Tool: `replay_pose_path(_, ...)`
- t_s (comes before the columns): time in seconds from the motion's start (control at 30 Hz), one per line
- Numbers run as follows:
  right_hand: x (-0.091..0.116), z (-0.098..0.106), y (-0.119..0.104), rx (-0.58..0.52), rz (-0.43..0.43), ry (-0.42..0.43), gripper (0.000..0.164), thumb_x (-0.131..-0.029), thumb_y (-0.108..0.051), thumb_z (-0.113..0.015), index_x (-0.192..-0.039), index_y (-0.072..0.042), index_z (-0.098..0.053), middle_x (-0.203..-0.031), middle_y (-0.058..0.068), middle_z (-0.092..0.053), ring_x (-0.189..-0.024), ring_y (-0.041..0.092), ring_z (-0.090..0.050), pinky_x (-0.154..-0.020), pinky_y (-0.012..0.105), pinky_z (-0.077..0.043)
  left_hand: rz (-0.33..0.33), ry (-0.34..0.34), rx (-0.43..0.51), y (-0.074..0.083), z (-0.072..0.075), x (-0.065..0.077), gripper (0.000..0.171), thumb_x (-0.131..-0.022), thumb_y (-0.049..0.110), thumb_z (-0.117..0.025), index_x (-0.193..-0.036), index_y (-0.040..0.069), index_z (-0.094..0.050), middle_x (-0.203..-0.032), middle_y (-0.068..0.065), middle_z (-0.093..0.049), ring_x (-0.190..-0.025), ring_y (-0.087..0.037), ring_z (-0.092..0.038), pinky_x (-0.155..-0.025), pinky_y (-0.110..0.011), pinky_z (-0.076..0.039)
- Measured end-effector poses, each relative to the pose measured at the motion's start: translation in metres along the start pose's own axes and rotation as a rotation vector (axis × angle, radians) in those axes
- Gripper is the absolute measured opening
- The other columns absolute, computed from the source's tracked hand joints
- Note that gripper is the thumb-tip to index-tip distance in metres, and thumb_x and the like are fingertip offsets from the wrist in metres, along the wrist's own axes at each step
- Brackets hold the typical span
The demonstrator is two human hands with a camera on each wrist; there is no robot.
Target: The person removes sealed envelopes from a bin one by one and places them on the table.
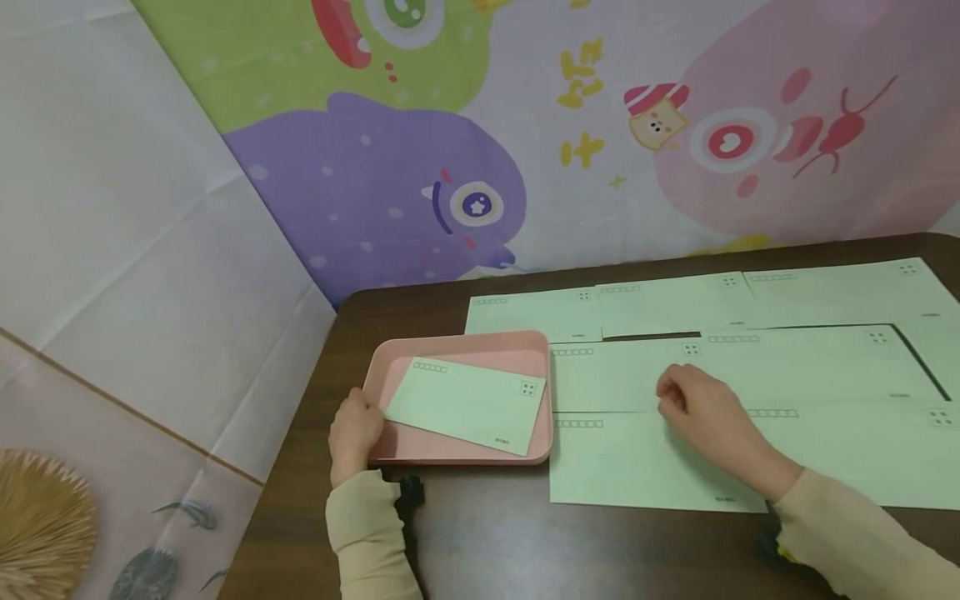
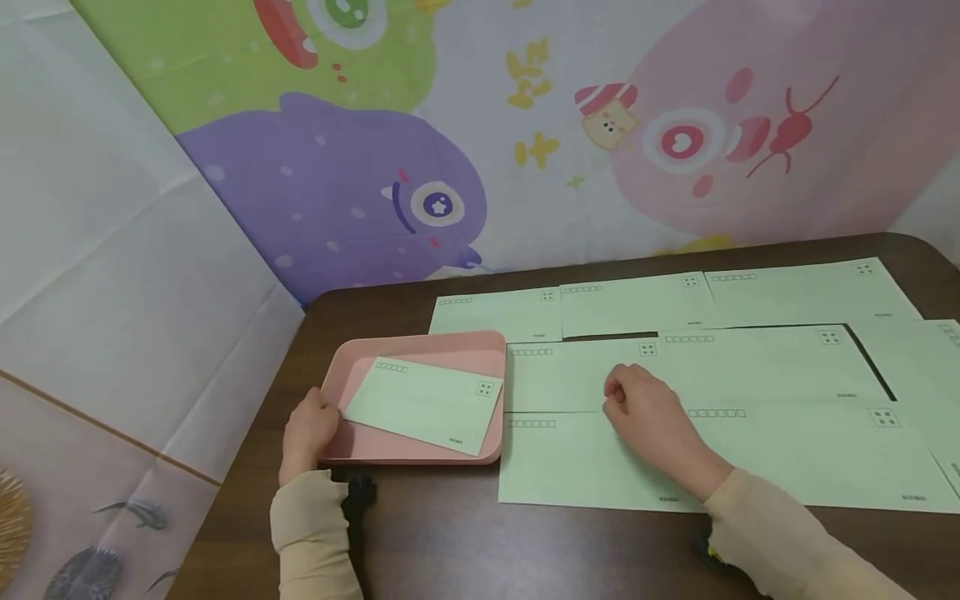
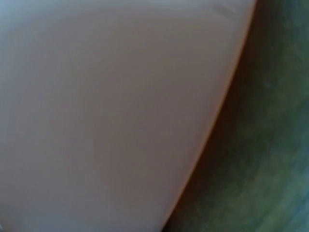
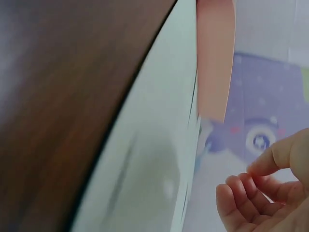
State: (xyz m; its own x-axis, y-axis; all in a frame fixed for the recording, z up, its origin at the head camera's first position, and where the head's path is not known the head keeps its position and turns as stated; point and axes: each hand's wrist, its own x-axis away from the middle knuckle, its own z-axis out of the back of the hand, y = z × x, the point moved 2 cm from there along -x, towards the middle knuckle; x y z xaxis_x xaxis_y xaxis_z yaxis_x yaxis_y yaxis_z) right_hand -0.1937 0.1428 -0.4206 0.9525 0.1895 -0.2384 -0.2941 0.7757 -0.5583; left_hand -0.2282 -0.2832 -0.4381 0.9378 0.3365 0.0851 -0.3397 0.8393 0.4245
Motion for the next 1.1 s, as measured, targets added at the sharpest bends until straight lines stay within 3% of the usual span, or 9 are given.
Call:
replay_pose_path(0.2, -0.02, -0.026, -0.037, -0.042, 0.034, -0.028, 0.007, -0.081, -0.016, -0.053, -0.084, -0.01, -0.052, -0.073, -0.002, -0.049, -0.062, 0.01, -0.044, -0.055, 0.025, -0.039, 0.001, 0.0, 0.004, -0.001, -0.001, 0.0, 0.036, -0.085, 0.014, -0.031, -0.114, -0.006, -0.039, -0.107, -0.027, -0.048, -0.095, -0.042, -0.046, -0.078, -0.053, -0.034)
replay_pose_path(0.4, -0.033, -0.042, -0.062, 0.04, 0.11, -0.048, 0.024, -0.081, -0.022, -0.053, -0.101, -0.009, -0.054, -0.096, 0.002, -0.054, -0.087, 0.017, -0.053, -0.072, 0.033, -0.043, 0.006, 0.0, 0.017, 0.0, -0.003, -0.001, 0.037, -0.085, 0.013, -0.031, -0.116, -0.006, -0.038, -0.109, -0.026, -0.047, -0.096, -0.041, -0.047, -0.079, -0.053, -0.035)
replay_pose_path(0.57, -0.044, -0.054, -0.075, 0.099, 0.24, -0.049, 0.033, -0.079, -0.021, -0.054, -0.108, -0.004, -0.054, -0.107, 0.008, -0.054, -0.102, 0.023, -0.048, -0.09, 0.038, -0.034, 0.015, 0.008, 0.014, 0.001, -0.002, 0.0, 0.036, -0.085, 0.013, -0.031, -0.115, -0.006, -0.039, -0.108, -0.026, -0.048, -0.096, -0.04, -0.047, -0.079, -0.053, -0.035)
replay_pose_path(0.73, -0.055, -0.069, -0.086, 0.231, 0.358, -0.115, 0.046, -0.077, -0.027, -0.058, -0.112, 0.001, -0.052, -0.114, 0.013, -0.052, -0.111, 0.025, -0.043, -0.099, 0.04, -0.021, 0.019, 0.008, 0.012, 0.001, -0.001, 0.0, 0.036, -0.085, 0.013, -0.031, -0.115, -0.006, -0.038, -0.108, -0.026, -0.048, -0.096, -0.04, -0.047, -0.079, -0.053, -0.035)
replay_pose_path(0.93, -0.059, -0.086, -0.089, 0.375, 0.359, -0.267, 0.063, -0.075, -0.04, -0.058, -0.12, 0.002, -0.044, -0.123, 0.014, -0.044, -0.119, 0.028, -0.034, -0.101, 0.04, -0.014, 0.015, 0.001, 0.016, 0.0, -0.002, 0.001, 0.036, -0.085, 0.012, -0.03, -0.115, -0.005, -0.039, -0.109, -0.026, -0.048, -0.096, -0.04, -0.047, -0.078, -0.053, -0.035)
replay_pose_path(1.1, -0.063, -0.093, -0.092, 0.463, 0.33, -0.347, 0.069, -0.075, -0.042, -0.057, -0.125, 0.001, -0.039, -0.128, 0.014, -0.039, -0.122, 0.028, -0.028, -0.101, 0.043, -0.006, 0.008, 0.013, 0.012, -0.001, -0.001, 0.001, 0.032, -0.084, 0.011, -0.031, -0.11, -0.005, -0.041, -0.105, -0.025, -0.049, -0.093, -0.04, -0.048, -0.076, -0.052, -0.036)
